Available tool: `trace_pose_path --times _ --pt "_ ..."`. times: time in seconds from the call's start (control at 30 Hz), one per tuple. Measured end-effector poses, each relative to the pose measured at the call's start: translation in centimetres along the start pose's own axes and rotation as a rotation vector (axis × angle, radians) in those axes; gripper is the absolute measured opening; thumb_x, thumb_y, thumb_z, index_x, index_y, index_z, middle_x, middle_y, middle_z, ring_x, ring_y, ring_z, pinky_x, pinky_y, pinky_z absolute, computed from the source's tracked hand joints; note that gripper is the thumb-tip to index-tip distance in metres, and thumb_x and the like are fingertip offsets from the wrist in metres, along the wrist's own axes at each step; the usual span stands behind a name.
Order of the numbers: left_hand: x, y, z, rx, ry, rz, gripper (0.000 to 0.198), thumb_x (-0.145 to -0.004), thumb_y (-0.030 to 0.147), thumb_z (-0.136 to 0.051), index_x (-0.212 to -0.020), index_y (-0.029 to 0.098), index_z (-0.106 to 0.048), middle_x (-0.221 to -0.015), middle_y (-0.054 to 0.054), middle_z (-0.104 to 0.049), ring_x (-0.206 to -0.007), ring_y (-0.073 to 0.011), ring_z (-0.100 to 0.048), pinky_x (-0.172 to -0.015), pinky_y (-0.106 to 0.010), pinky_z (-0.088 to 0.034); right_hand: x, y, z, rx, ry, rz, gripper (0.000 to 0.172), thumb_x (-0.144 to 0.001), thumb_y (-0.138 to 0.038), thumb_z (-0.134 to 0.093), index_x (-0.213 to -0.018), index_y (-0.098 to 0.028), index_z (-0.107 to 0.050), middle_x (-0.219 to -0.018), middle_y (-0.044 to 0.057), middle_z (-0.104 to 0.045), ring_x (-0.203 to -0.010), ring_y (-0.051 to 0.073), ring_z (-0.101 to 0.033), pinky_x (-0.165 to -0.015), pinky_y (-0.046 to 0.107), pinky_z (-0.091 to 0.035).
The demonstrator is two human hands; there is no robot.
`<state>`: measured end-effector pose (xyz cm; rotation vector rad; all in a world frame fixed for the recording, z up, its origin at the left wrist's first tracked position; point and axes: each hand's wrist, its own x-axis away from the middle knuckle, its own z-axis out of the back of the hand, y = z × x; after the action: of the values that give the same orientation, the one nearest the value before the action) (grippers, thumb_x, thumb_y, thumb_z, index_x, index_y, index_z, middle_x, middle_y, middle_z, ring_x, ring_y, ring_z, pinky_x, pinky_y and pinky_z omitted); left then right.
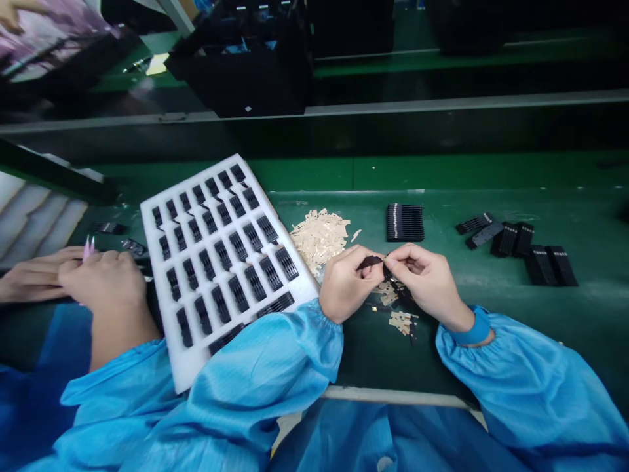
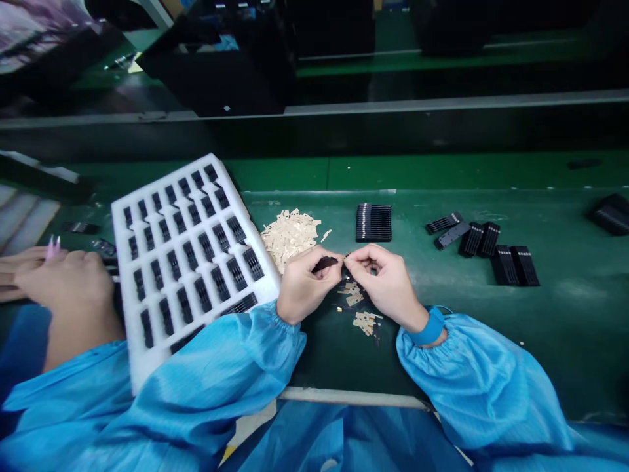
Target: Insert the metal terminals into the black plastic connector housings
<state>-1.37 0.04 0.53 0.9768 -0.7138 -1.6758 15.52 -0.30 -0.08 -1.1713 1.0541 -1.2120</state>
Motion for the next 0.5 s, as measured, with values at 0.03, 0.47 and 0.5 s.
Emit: trace_pose_path --times 0.03,0.47,0.5 --pt "-0.1 0.0 0.2 -0.039 0.005 0.006 0.010 -0.084 0.015 -0.061 -0.084 0.020 -0.070 -0.074 0.001 -0.067 -0.066 -0.0111 -0.061 -0.066 -0.024 -0.046 0.0 0.0 0.1 0.003 0.005 0.004 0.019 -0.085 -0.038 -0.074 -0.083 -0.019 -0.072 -0.080 0.003 -0.070 -0.073 0.017 -0.062 -0.069 0.031 -0.050" --pt "-1.1 0.1 3.0 -0.230 -0.014 0.009 0.034 -0.094 0.021 -0.055 -0.127 0.023 -0.065 -0.101 -0.004 -0.073 -0.081 -0.0158 -0.066 -0.078 -0.028 -0.051 -0.5 -0.2 0.4 0.031 0.046 0.043 0.013 -0.086 -0.030 -0.070 -0.081 -0.018 -0.069 -0.079 0.002 -0.066 -0.071 0.014 -0.057 -0.067 0.028 -0.045" --pt "-1.1 0.3 2.9 -0.125 -0.086 0.025 0.037 -0.095 0.024 -0.055 -0.131 0.024 -0.063 -0.107 -0.004 -0.074 -0.081 -0.0151 -0.066 -0.077 -0.027 -0.052 -0.5 -0.3 0.5 0.022 0.031 0.053 0.012 -0.086 -0.029 -0.069 -0.081 -0.018 -0.069 -0.080 0.001 -0.065 -0.072 0.014 -0.057 -0.068 0.028 -0.045"
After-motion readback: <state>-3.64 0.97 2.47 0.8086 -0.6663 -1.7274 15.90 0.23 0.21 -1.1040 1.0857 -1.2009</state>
